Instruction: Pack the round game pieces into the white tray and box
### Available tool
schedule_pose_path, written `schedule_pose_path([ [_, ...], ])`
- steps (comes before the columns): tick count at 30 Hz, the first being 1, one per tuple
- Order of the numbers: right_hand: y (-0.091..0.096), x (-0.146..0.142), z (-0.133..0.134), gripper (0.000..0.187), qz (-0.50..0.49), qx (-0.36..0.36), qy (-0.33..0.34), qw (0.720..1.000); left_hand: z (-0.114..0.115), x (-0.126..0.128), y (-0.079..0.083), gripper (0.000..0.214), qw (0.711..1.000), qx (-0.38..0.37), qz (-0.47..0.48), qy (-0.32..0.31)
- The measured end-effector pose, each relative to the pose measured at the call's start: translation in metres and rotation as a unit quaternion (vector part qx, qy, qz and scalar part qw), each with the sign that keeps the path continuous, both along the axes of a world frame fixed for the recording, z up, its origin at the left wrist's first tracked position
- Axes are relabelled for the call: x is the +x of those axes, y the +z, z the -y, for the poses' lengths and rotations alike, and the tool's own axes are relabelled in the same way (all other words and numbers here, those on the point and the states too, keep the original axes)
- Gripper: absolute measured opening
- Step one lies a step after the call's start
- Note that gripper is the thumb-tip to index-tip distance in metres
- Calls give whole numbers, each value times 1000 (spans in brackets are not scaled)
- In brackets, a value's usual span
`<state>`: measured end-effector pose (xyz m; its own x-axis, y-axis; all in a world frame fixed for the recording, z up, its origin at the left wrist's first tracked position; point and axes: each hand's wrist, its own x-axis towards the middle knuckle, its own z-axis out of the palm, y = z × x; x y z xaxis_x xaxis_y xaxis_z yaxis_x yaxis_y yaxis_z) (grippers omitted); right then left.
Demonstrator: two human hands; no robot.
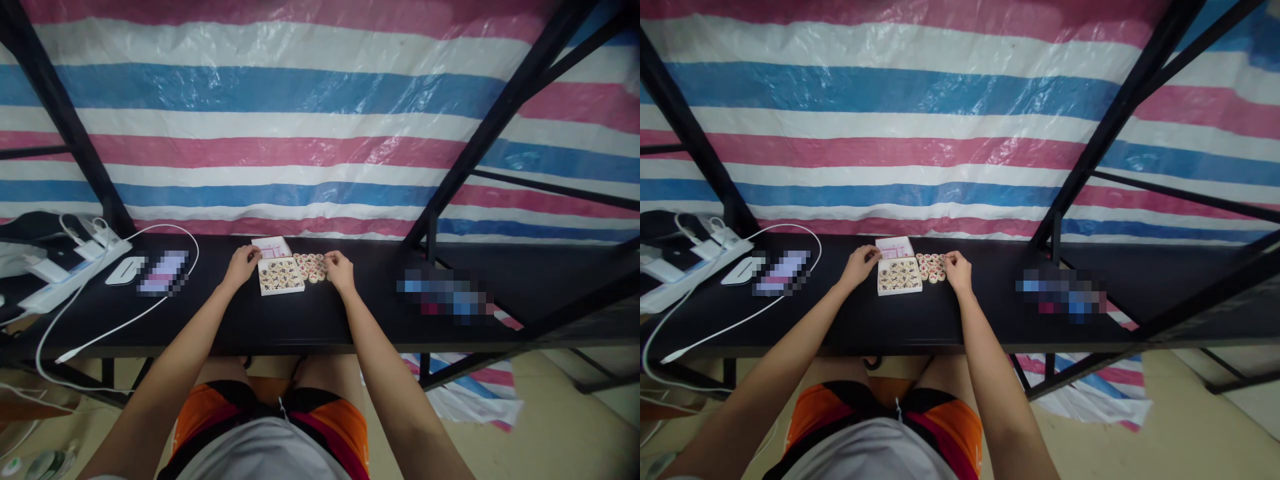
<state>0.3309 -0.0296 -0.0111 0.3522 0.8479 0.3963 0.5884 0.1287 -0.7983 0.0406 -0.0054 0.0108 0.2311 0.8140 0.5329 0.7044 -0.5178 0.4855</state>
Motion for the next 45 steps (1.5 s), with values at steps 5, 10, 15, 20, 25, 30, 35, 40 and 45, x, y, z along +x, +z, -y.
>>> schedule_pose_path([
  [5, -2, 1, -1, 22, 1, -1, 1, 1000, -8, -21, -2, 14, 990, -109, 4, 87],
  [10, -6, 4, -4, 20, 10, -5, -12, 1000, -7, -26, -4, 15, 983, -149, -61, 85],
  [15, -15, 8, -10, 19, 56, -37, -29, 997, -3, -19, -3, 29, 986, -125, -84, 78],
  [20, -23, 10, -12, 23, 142, -37, -56, 988, 3, -8, -5, 49, 992, -68, -88, 61],
  [25, -25, 5, -14, 39, 145, -23, -32, 989, 8, -2, -5, 47, 982, -98, -159, 31],
  [30, -23, -3, -15, 49, 155, -72, 34, 985, 10, 1, -3, 41, 979, -90, -181, 37],
  [35, -20, -8, -12, 51, 177, -104, 57, 977, 6, 4, -6, 36, 975, -46, -209, 55],
  [40, -22, -10, -13, 50, 178, -93, 69, 977, 4, 6, -8, 31, 972, -18, -224, 69],
  [45, -24, -10, -13, 47, 171, -76, 68, 980, 0, 5, -10, 29, 979, -23, -189, 77],
])
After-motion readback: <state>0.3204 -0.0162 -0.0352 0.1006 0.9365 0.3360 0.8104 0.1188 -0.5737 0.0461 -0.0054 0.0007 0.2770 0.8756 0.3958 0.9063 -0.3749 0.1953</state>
